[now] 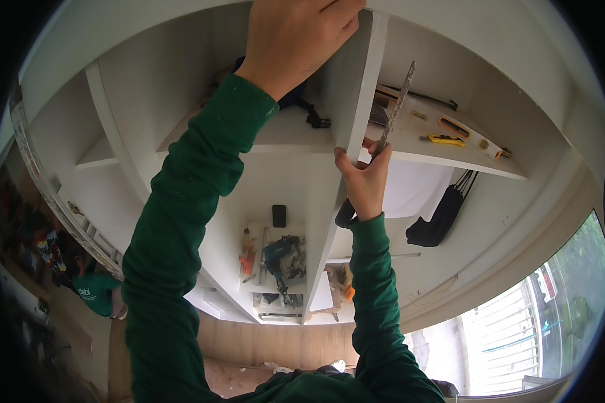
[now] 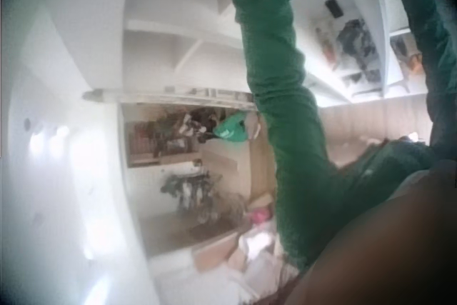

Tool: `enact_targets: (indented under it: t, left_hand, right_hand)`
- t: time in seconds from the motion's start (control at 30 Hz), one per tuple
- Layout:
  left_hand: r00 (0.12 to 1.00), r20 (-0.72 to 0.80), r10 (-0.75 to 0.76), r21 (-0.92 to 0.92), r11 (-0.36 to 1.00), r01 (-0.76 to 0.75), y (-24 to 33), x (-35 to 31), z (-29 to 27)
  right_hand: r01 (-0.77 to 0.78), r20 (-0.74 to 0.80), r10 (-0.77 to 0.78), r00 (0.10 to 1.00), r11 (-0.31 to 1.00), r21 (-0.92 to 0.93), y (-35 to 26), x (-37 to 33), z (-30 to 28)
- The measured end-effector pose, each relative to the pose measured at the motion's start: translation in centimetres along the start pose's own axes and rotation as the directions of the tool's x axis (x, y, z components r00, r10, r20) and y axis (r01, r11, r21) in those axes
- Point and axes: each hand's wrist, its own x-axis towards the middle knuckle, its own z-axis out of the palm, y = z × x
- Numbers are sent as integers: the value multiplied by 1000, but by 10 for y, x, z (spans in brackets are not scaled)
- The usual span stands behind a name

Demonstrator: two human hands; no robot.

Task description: The person uses a metal file to smooth the edges of a white wooden shelf unit. They repeatedly rub the file along the vertical and horizontal edges of the shelf compartments while standing in a room with other workers and construction materials.

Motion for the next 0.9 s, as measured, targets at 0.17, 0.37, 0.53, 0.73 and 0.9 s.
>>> enact_targets:
  t: [0.17,0.37,0.53,0.73,0.9]
  left_hand:
    - [897,148,-417,-251,861,442,10,-10,-20]
    - [874,313,-371,-73,908,412,19,-71,-57]
    - [729,679,-88,-214,926,311,15,-121,-63]
    - [484,873,-62,-161,900,405,35,-179,-62]
    - [481,870,-111,-89,923,374,36,-198,-61]
  right_hand:
    - [18,71,-13,997,997,-79,0,2,-3]
    - [28,44,-25,999,997,-74,5,3,-2]
    - [72,-36,-73,997,996,-45,2,-1,2]
    - [40,-11,-42,999,993,-111,-3,-4,-1]
    - [227,2,-232,973,951,-210,-1,-24,-15]
